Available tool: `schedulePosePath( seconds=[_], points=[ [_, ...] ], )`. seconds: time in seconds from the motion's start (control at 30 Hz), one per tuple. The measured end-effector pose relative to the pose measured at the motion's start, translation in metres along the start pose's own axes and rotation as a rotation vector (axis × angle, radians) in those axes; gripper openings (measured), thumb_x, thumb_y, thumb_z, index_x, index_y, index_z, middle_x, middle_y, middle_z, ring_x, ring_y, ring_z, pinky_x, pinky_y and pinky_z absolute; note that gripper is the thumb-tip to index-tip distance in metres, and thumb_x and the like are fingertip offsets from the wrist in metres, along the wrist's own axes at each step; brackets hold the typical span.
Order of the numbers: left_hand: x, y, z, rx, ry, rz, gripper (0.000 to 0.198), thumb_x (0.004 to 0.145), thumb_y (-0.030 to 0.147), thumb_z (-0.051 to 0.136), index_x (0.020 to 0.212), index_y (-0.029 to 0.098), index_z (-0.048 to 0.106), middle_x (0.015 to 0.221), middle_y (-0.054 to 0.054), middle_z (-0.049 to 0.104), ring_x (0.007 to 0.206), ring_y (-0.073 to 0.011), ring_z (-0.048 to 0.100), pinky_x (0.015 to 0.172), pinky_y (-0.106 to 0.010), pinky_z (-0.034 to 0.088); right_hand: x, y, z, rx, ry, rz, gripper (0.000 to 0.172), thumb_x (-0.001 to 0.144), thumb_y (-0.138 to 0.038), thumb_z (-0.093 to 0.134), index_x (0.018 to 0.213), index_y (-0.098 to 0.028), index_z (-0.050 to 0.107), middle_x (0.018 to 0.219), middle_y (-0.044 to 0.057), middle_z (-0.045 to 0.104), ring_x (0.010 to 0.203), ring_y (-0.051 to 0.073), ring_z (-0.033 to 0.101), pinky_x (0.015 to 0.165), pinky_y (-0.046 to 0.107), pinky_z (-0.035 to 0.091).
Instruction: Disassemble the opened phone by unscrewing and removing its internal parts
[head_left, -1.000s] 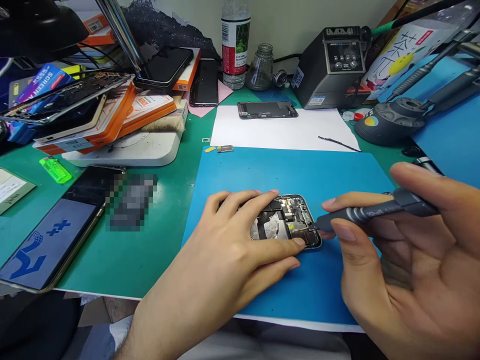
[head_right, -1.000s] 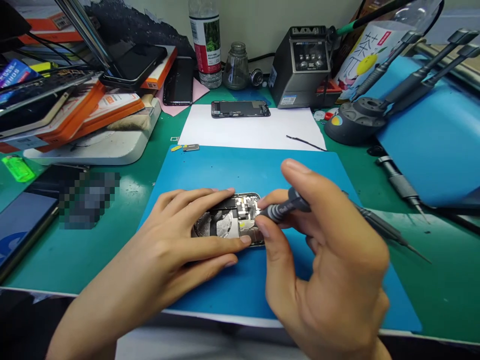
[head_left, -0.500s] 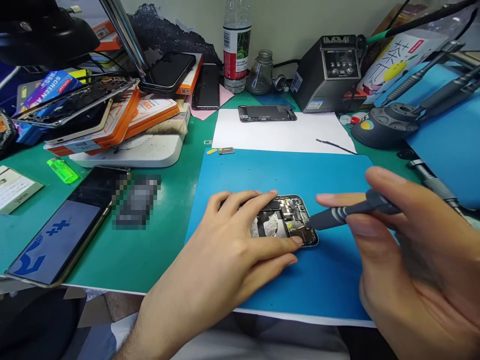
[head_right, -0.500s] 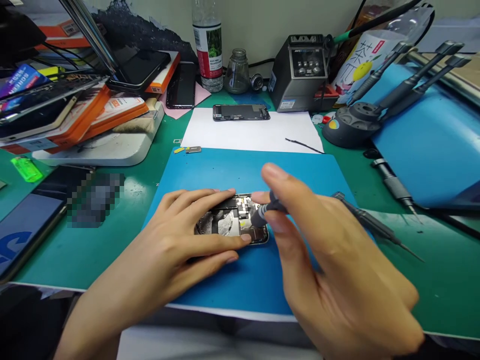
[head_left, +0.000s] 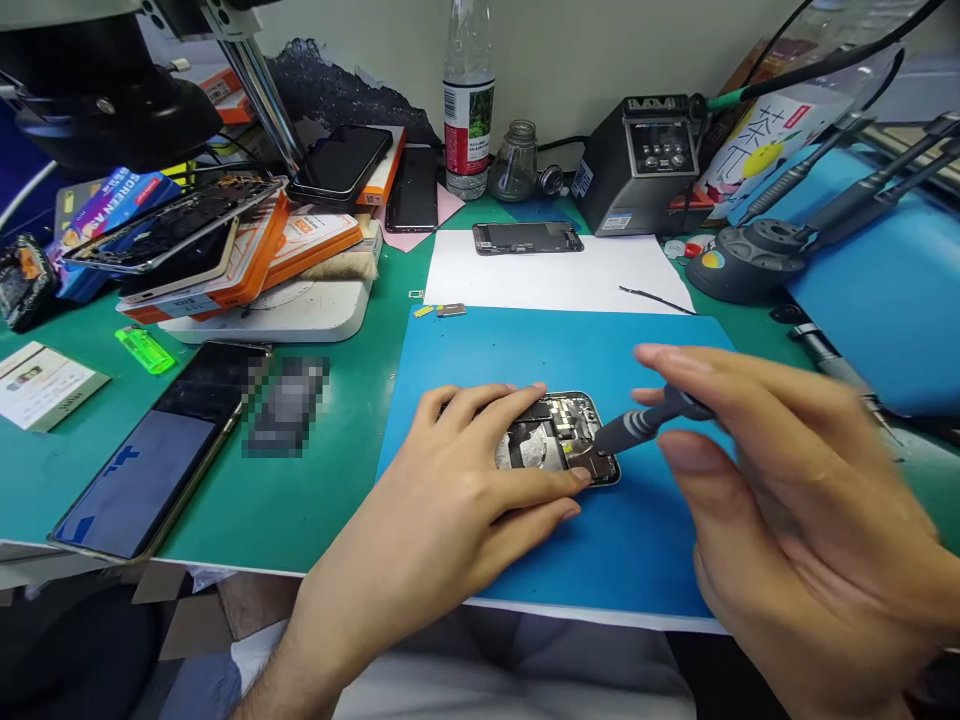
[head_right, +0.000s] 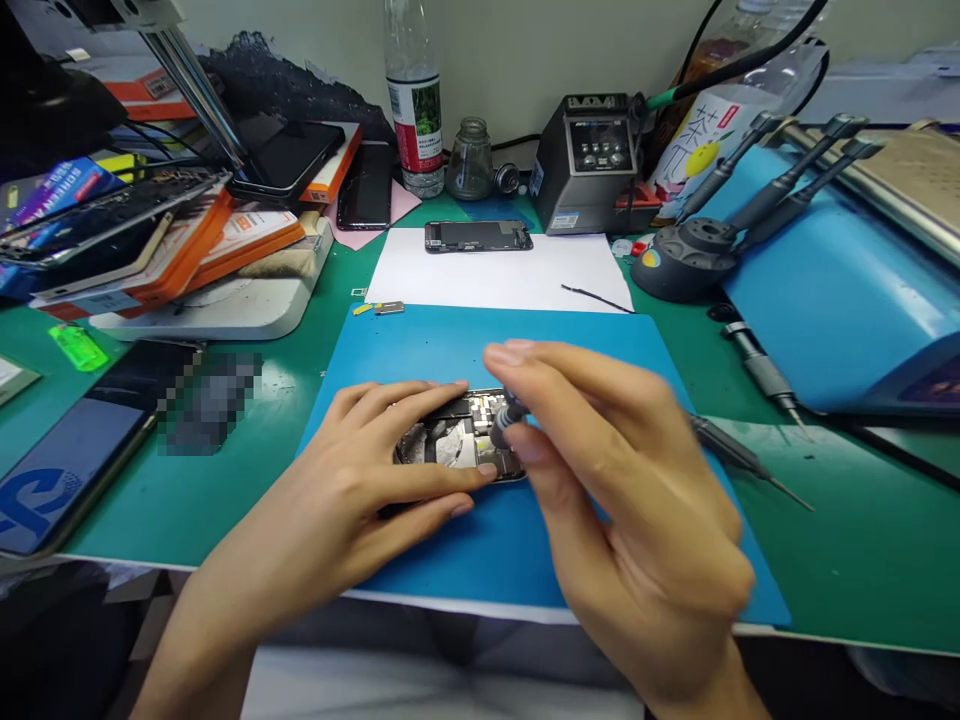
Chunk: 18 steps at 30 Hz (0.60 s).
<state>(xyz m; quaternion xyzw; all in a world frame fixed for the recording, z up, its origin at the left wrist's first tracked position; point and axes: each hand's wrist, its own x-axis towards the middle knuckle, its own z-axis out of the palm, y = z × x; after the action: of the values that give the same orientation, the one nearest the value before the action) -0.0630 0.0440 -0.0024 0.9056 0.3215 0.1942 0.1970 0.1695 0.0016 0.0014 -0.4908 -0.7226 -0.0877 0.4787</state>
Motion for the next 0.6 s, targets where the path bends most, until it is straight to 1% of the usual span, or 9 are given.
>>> schedulePosePath(
  seconds=[0.1, 0.17, 0.33, 0.4, 0.53, 0.6],
  points=[
    [0.000, 0.000, -0.001, -0.003, -0.002, 0.003, 0.034, 0.117, 0.042, 0.056, 0.143, 0.045, 0.077, 0.169, -0.011, 0.057, 0.154, -0.0324, 0.050, 0.118, -0.060, 0.043, 0.001, 0.001, 0.001, -0.009, 0.033, -0.029, 0.069, 0.088, -0.001, 0.082, 0.147, -0.037, 0.074, 0.119, 0.001, 0.082, 0.102, 0.022, 0.078, 0.093, 0.041, 0.062],
    [0.001, 0.000, -0.001, -0.003, -0.008, 0.001, 0.033, 0.116, 0.042, 0.057, 0.141, 0.044, 0.078, 0.169, -0.012, 0.057, 0.154, -0.0333, 0.050, 0.118, -0.061, 0.043, 0.002, 0.001, 0.001, 0.007, 0.012, -0.026, 0.069, 0.090, -0.001, 0.080, 0.149, -0.037, 0.072, 0.123, 0.002, 0.081, 0.108, 0.023, 0.077, 0.096, 0.042, 0.062],
    [0.002, 0.002, -0.002, -0.005, -0.012, -0.003, 0.032, 0.115, 0.041, 0.059, 0.139, 0.044, 0.080, 0.170, -0.012, 0.056, 0.154, -0.0339, 0.051, 0.119, -0.062, 0.044, 0.008, -0.003, 0.005, 0.044, -0.026, -0.056, 0.069, 0.092, 0.002, 0.076, 0.151, -0.033, 0.069, 0.119, 0.003, 0.083, 0.104, 0.023, 0.077, 0.091, 0.040, 0.063],
    [0.004, 0.004, -0.004, 0.005, -0.017, -0.001, 0.032, 0.115, 0.041, 0.059, 0.139, 0.043, 0.080, 0.170, -0.013, 0.056, 0.153, -0.0351, 0.053, 0.118, -0.064, 0.046, 0.010, -0.003, 0.006, 0.098, -0.046, -0.032, 0.067, 0.094, 0.002, 0.072, 0.151, -0.034, 0.068, 0.120, 0.003, 0.083, 0.105, 0.022, 0.077, 0.091, 0.040, 0.063],
    [0.009, 0.012, -0.016, 0.060, -0.112, 0.017, 0.036, 0.114, 0.036, 0.062, 0.147, 0.040, 0.075, 0.171, -0.016, 0.054, 0.156, -0.0384, 0.052, 0.119, -0.066, 0.048, 0.010, -0.003, 0.006, 0.141, -0.042, 0.022, 0.060, 0.096, -0.006, 0.075, 0.149, -0.035, 0.070, 0.116, 0.002, 0.085, 0.099, 0.023, 0.079, 0.088, 0.040, 0.067],
    [0.011, 0.017, -0.022, 0.090, -0.159, 0.017, 0.039, 0.113, 0.028, 0.061, 0.149, 0.038, 0.073, 0.172, -0.019, 0.053, 0.159, -0.0392, 0.051, 0.119, -0.066, 0.049, 0.008, -0.003, 0.006, 0.161, -0.049, 0.083, 0.057, 0.096, -0.011, 0.077, 0.148, -0.033, 0.069, 0.115, 0.003, 0.085, 0.090, 0.021, 0.080, 0.080, 0.036, 0.068]
  ],
)
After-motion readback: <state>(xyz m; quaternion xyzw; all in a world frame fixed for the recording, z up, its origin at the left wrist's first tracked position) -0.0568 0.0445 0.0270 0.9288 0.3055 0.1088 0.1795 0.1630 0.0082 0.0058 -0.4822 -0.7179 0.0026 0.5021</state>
